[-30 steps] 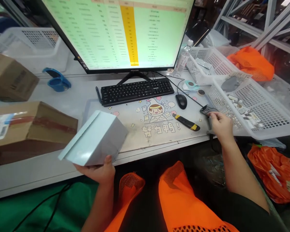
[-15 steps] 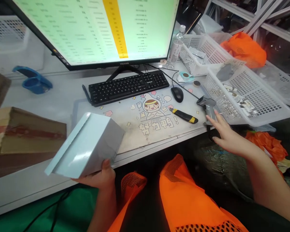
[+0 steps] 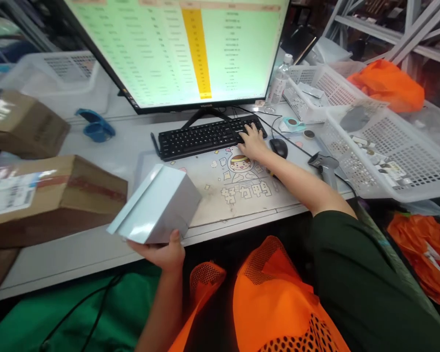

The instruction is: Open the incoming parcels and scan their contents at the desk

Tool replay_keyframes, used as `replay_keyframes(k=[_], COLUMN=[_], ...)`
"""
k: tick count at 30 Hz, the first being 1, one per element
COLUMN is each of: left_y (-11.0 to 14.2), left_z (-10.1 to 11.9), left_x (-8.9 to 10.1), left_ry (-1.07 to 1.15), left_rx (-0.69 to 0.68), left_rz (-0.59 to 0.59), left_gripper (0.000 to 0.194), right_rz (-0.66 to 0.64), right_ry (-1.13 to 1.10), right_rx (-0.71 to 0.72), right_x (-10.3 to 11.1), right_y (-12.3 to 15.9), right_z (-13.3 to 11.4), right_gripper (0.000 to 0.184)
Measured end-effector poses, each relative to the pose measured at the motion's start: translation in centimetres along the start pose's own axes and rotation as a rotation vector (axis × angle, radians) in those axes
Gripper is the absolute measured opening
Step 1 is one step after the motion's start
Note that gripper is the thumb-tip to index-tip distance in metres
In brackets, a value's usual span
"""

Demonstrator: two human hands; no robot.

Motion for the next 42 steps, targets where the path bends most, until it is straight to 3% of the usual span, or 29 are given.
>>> replay_keyframes(k=[4,7,18,31,35,42], left_y=[0.2,0.1,0.0,-0.7,-0.9,-1.0], left_z=[0.2,0.6,-0.2,0.7,0.9,0.8], left_x=[-0.4,-0.8,-0.8,-1.1,-1.2,-1.1], left_ry=[0.042,0.059,0.063,0.041,0.055,0.045], left_rx=[-0.014,-0.035,-0.030,-0.074,-0.122,-0.088], left_rz=[0.011,-0.002,0.028,0.016,0.010,0.016], left_gripper=[0.124,0.116,0.122,0.124,0.121,0.125], right_rz=[0.083,0.099,0.100,0.110,0.120,0.126], right_ry=[0.029,0.032,0.019,0.007,-0.001,0.035], right_rx=[-0.024,-0.058,-0.143,-0.135,-0.127,-0.073], right_x=[-1.5,-1.9,-4.0,-4.6,-4.6,-4.7], right_y=[-2.5,-2.3,-1.9,-0.6,-0.5,-0.5], right_z=[-0.6,-0.4,-0.2,-0.4,-0.5,-1.0], right_gripper=[0.046,0.047,0.064,0.072,0.069,0.065])
Point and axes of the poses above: each hand's wrist, its own y-axis away from the middle knuckle, its own x-axis out of the back of the hand, z = x × y, the point moved 2 cm from there along -y, towards the middle knuckle, and after that the axes turned 5 degrees about -z, right-handed, at the moved point
